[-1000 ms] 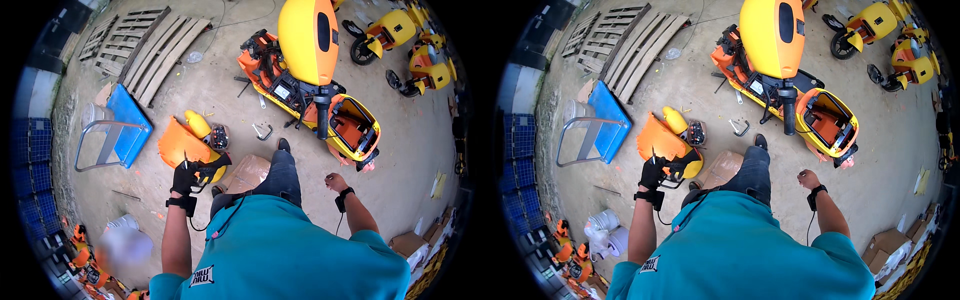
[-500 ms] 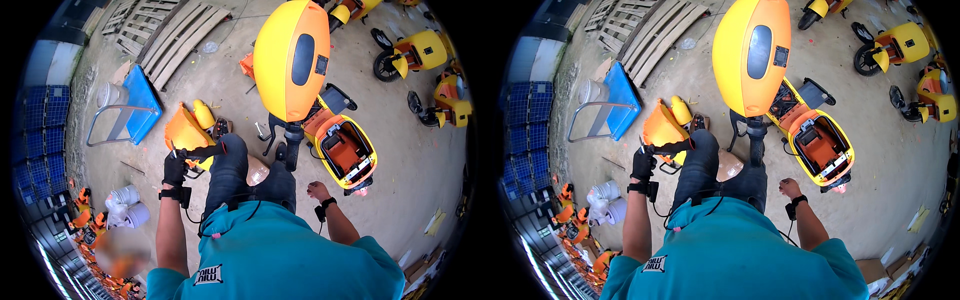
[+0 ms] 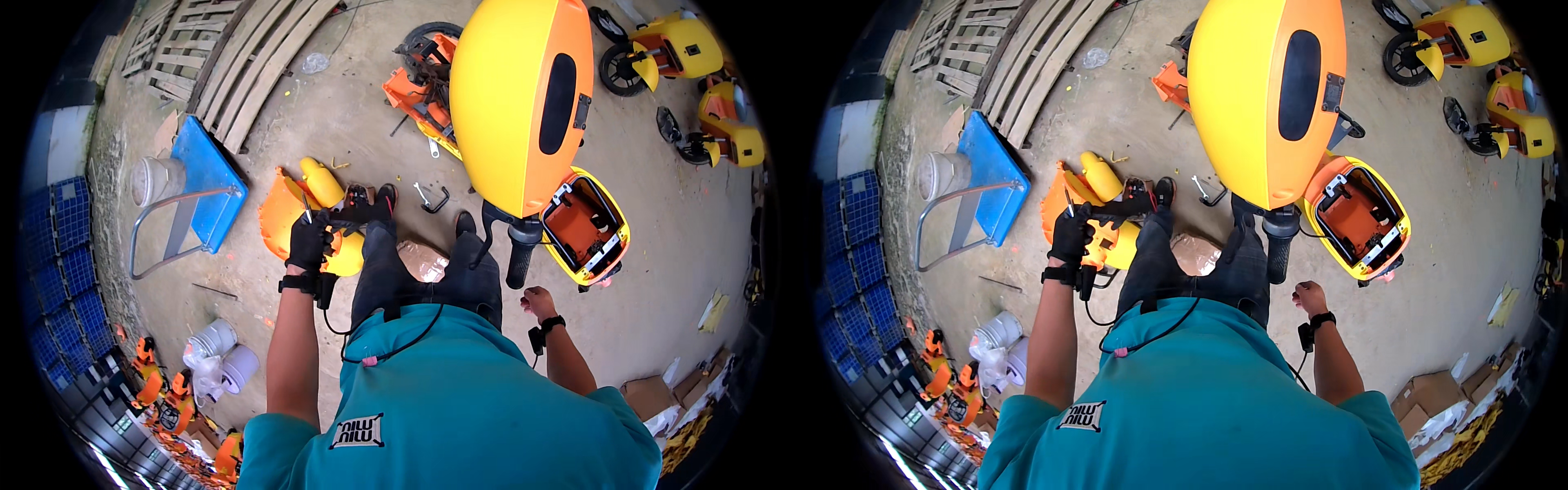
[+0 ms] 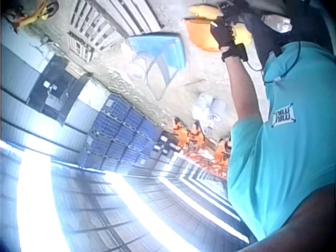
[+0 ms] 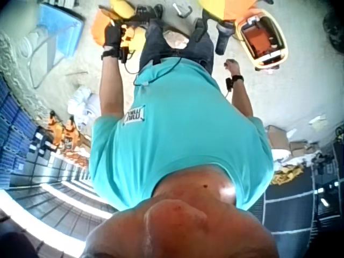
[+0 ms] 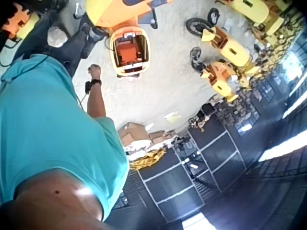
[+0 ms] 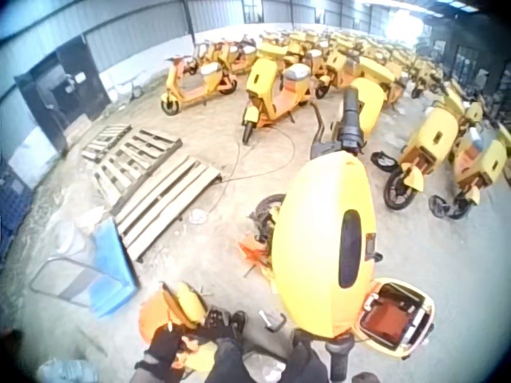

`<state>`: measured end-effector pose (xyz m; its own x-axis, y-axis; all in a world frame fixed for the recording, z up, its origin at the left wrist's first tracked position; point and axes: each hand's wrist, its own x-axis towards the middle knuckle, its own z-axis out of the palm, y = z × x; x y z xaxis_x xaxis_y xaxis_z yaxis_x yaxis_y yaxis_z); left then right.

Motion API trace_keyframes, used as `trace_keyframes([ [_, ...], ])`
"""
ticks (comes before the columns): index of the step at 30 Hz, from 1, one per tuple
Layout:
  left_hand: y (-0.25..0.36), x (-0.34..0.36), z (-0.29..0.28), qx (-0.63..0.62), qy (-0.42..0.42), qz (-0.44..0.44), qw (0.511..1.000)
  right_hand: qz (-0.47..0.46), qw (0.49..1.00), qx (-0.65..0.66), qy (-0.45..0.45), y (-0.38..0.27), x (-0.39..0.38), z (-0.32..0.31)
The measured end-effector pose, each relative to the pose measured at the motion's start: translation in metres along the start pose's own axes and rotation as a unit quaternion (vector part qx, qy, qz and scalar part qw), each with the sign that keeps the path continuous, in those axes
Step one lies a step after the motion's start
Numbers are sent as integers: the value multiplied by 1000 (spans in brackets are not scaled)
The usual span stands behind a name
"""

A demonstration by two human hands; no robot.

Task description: The person uses a screwdriver to loosen and remove a plastic component from the frame of a scooter and then uses the tool to manipulate internal wires and fasteners on the vehicle while seated on the floor.

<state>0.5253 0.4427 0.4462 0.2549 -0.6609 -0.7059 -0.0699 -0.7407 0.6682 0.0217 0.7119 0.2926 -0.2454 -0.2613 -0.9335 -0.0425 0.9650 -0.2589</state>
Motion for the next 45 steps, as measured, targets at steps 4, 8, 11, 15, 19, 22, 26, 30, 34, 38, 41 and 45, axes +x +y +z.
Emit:
trace_keyframes([
  [4,-8,77,-9,0,-68,32,997,-42,979,-171,100,15,-15,51],
  [8,-14,134,-1,-14,-71,42,996,-162,918,-306,193,-54,-46,121],
  [11,-42,169,7,-16,-94,49,994,-188,930,-269,166,-123,-53,169],
  [15,-75,198,45,-12,-103,33,994,-224,953,-177,105,-164,-34,219],
  [19,-102,219,88,-24,-136,-18,990,-201,967,-126,97,-173,1,235],
  [22,-129,241,131,-5,-141,-34,989,-195,968,-120,99,-168,24,230],
  [26,-180,290,196,120,-235,73,962,-190,967,-90,142,-173,53,214],
  [30,-191,311,242,258,-334,155,893,-214,956,-85,182,-181,106,207],
  [34,-212,334,268,314,-408,214,830,-246,930,-163,219,-194,155,207],
  [38,-183,345,269,283,-455,234,811,-255,919,-229,195,-215,197,214],
  [41,-178,354,266,241,-468,235,817,-270,943,-181,66,-225,215,227],
  [45,-171,367,258,195,-463,247,829,-261,952,-140,-83,-232,254,237],
])
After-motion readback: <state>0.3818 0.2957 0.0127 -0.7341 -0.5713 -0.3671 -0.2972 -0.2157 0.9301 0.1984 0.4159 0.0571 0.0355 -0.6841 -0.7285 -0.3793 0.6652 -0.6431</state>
